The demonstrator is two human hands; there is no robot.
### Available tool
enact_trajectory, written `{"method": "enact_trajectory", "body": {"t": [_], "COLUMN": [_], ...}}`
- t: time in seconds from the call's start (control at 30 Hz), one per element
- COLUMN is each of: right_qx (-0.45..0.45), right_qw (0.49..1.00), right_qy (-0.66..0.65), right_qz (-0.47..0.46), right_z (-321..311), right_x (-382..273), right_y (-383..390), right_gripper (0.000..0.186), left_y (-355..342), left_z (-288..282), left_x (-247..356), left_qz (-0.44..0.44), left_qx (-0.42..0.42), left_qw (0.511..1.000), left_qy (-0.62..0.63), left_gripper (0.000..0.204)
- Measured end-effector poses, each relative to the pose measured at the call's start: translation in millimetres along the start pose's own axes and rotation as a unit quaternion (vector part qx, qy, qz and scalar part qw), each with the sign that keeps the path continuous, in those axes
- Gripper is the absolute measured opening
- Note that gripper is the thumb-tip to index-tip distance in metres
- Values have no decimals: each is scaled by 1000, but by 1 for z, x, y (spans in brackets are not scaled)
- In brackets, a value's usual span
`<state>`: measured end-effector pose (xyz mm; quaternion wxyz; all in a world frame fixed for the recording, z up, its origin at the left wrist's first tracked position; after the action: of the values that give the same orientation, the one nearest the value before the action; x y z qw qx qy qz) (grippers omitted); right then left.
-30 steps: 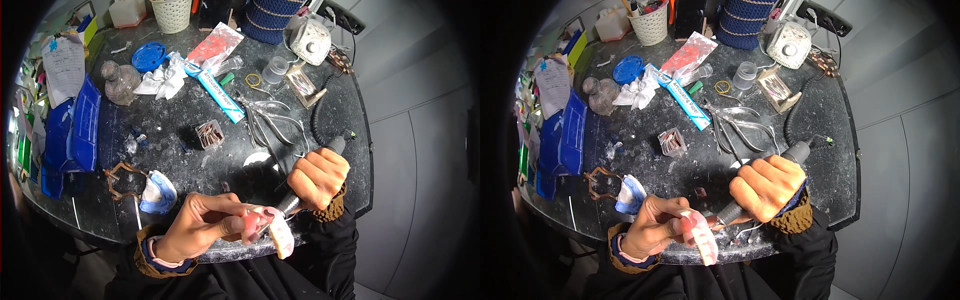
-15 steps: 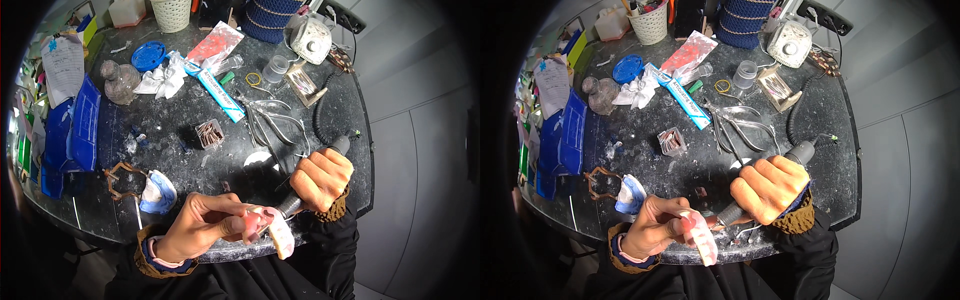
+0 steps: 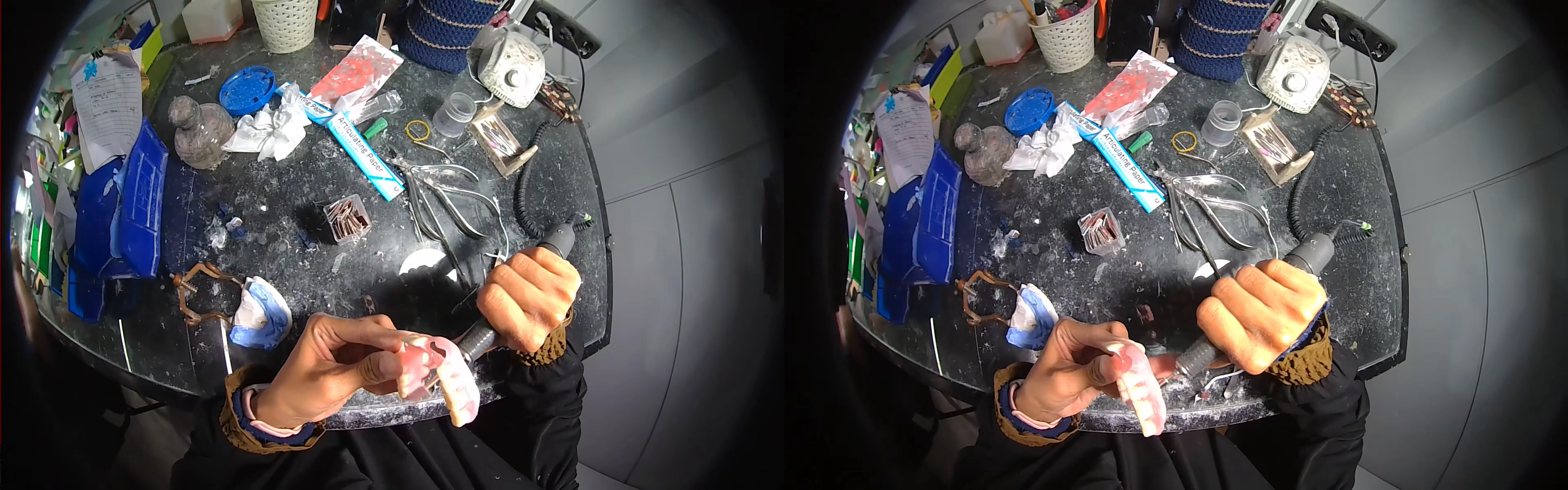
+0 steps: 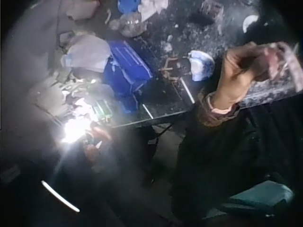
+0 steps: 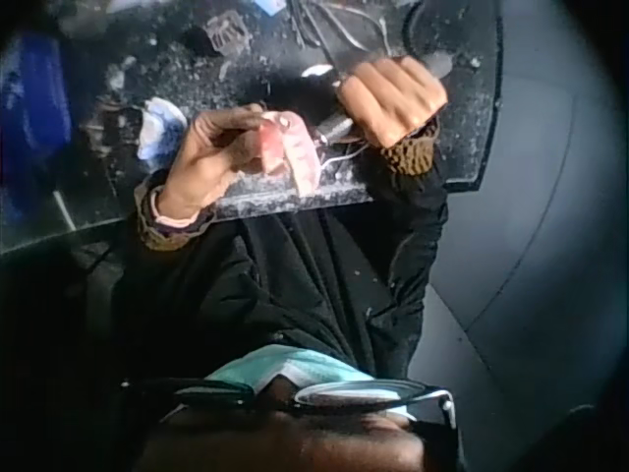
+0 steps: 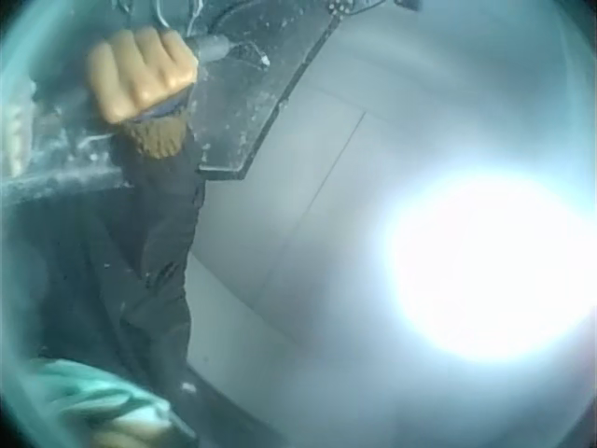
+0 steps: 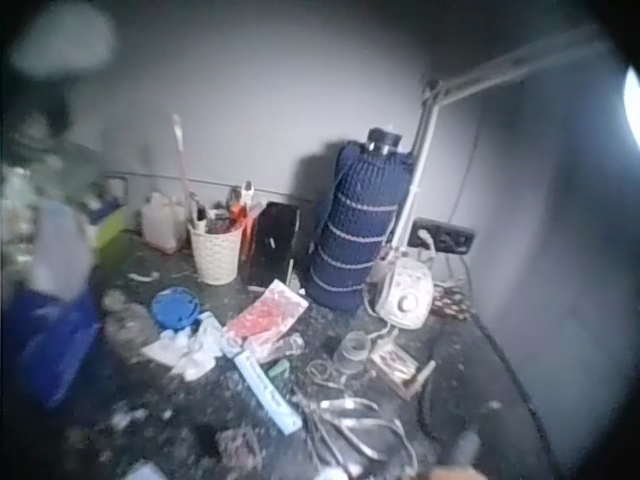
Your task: The person grinds and shapes a denture prosthesis using an electric rotary hand tool, adjusts the speed dial on the control box, and holds and turns the prosthesis with both hands.
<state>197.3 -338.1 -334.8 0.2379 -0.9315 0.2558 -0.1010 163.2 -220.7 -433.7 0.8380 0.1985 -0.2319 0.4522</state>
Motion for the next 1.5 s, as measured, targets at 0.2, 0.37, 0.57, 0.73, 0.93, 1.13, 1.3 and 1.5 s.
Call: {"method": "enact_trajectory", "body": {"t": [0.2, 0.37, 0.57, 0.73, 0.93, 1.13, 1.3, 1.5], "right_qx": [-10, -1, 10, 12, 48, 42, 39, -18], "right_qw": [1000, 1000, 1000, 1000, 999, 999, 999, 1000], "right_qy": [10, 10, 15, 17, 5, 2, 13, 10], "right_qz": [-16, 16, 13, -6, 3, 8, 10, 24], "right_z": [3, 2, 0, 1, -1, -2, -3, 0], "right_x": [-4, 0, -2, -7, -7, -8, -8, -1], "right_y": [3, -2, -1, 2, 0, -1, -1, -2], "right_gripper": [20, 19, 18, 18, 22, 20, 21, 22], "left_y": [1, 1, 4, 4, 2, 0, 1, 4], "left_z": [-5, -5, -12, -8, -2, -1, -2, -10], "left_x": [-1, 0, -4, -1, 2, 3, 1, -4], "left_qz": [-22, -18, -19, -35, -24, -20, -29, -32], "left_qx": [13, 15, 25, 30, 21, 14, 32, 17], "left_qw": [999, 999, 998, 998, 999, 1000, 999, 999], "left_qy": [-25, -24, -47, -33, -14, 4, 5, 29], "left_gripper": [22, 24, 29, 29, 28, 24, 22, 17]}}
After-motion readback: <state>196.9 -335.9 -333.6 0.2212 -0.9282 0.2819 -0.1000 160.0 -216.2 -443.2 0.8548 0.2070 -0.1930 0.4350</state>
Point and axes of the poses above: each hand's wrist, its own y-axis away from the middle knuckle, its own z-axis out of the palm, x = y × z, the point moved 8 cm from there along -y, towards the middle knuckle, and after that the axes turned 3 degrees about -y, right-handed, at the moved point
